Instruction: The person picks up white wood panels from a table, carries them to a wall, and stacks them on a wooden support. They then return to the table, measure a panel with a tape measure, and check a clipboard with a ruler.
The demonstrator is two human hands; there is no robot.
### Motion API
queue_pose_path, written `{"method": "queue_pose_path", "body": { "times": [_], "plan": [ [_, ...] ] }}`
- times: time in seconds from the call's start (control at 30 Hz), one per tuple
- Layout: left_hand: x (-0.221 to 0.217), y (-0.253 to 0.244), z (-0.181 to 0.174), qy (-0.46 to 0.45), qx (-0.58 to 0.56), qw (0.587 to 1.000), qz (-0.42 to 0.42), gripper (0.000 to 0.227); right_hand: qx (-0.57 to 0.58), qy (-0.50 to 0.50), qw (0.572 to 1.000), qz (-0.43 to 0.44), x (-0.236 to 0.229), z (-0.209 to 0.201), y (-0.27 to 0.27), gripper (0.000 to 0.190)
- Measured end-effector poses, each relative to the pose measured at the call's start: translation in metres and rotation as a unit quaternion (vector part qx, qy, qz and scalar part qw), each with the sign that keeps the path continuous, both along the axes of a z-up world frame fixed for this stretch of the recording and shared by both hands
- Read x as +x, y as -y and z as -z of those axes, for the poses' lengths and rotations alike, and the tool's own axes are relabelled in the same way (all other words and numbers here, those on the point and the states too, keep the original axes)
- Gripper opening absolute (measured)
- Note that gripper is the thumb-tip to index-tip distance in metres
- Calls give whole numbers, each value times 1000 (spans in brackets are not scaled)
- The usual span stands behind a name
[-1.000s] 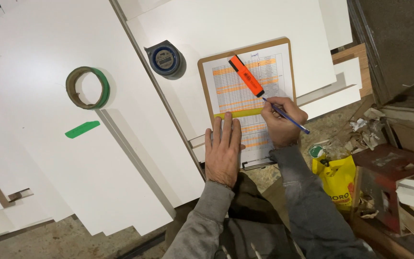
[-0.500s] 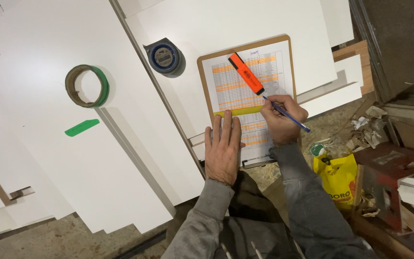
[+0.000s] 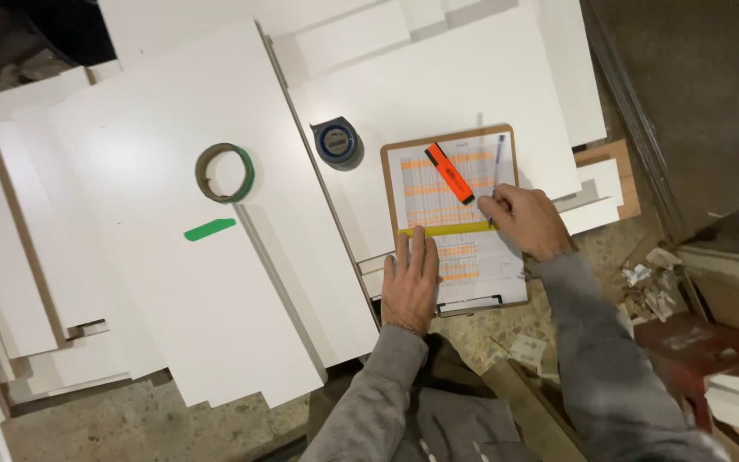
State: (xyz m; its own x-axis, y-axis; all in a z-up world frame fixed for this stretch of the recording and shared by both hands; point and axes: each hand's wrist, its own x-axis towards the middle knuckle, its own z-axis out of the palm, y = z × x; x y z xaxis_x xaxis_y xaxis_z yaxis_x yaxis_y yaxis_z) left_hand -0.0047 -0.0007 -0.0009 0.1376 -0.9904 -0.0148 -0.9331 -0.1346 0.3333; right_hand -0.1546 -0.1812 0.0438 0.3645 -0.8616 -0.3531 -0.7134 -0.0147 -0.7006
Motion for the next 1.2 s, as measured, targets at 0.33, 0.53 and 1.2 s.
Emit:
{"method": "queue_pose_path", "body": {
  "times": [0.33, 0.53, 1.2],
  "plan": [
    [21, -79, -43, -50, -33, 997, -53, 57, -142, -103, 977, -125, 56, -40, -20, 34],
    [122, -160, -84, -36, 4, 862, -505, 67, 17, 27, 969, -247, 130, -26, -137, 51],
    [93, -191, -30, -426, -69, 560, -707, 65, 105, 15, 943, -317, 219, 43, -252, 84]
  ]
}}
